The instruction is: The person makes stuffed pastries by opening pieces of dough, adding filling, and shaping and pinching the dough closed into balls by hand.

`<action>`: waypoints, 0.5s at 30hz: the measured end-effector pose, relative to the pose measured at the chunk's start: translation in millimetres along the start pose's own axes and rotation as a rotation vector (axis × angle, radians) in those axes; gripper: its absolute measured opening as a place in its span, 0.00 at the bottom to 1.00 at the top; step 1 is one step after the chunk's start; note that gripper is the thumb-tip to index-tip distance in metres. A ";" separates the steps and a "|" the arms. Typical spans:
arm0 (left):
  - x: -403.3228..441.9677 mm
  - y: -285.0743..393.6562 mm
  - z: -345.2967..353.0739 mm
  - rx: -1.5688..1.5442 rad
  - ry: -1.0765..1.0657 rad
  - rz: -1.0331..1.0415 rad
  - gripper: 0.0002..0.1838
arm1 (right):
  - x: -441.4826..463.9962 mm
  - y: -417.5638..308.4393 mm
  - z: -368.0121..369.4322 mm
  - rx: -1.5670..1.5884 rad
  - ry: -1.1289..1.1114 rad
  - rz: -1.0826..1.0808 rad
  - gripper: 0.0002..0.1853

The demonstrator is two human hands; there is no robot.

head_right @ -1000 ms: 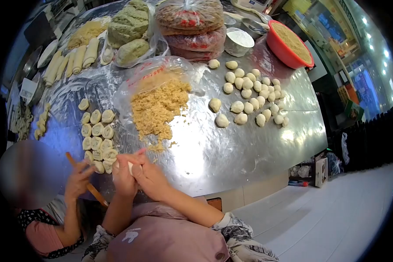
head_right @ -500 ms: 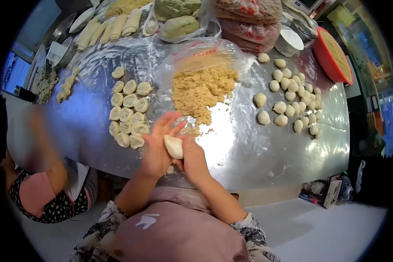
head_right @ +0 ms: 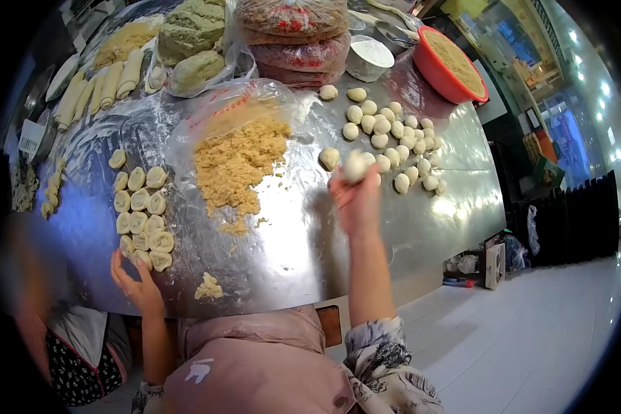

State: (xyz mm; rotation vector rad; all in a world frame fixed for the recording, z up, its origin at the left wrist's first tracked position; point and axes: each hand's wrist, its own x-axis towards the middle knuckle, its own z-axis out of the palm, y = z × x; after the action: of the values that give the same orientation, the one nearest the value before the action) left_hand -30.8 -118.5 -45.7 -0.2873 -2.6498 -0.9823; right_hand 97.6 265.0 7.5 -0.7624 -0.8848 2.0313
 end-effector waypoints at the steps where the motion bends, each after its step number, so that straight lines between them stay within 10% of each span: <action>1: -3.7 -7.8 -1.9 0.100 0.005 -0.063 0.28 | 22.3 -16.4 -16.1 0.046 -0.038 -0.070 0.30; 6: -17.4 -30.4 -1.5 0.256 -0.137 -0.230 0.23 | 47.2 -44.6 -22.4 -0.061 0.040 -0.259 0.35; 15: -2.5 -33.1 7.0 -0.471 -0.110 -0.461 0.12 | -39.9 71.4 -5.2 -0.803 -0.174 -0.108 0.16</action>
State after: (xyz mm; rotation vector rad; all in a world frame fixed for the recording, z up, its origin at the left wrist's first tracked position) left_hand -39.4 -138.8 -71.5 0.1934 -2.5998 -1.7837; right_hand 92.7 201.0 -43.5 -0.9258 -1.8461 1.6331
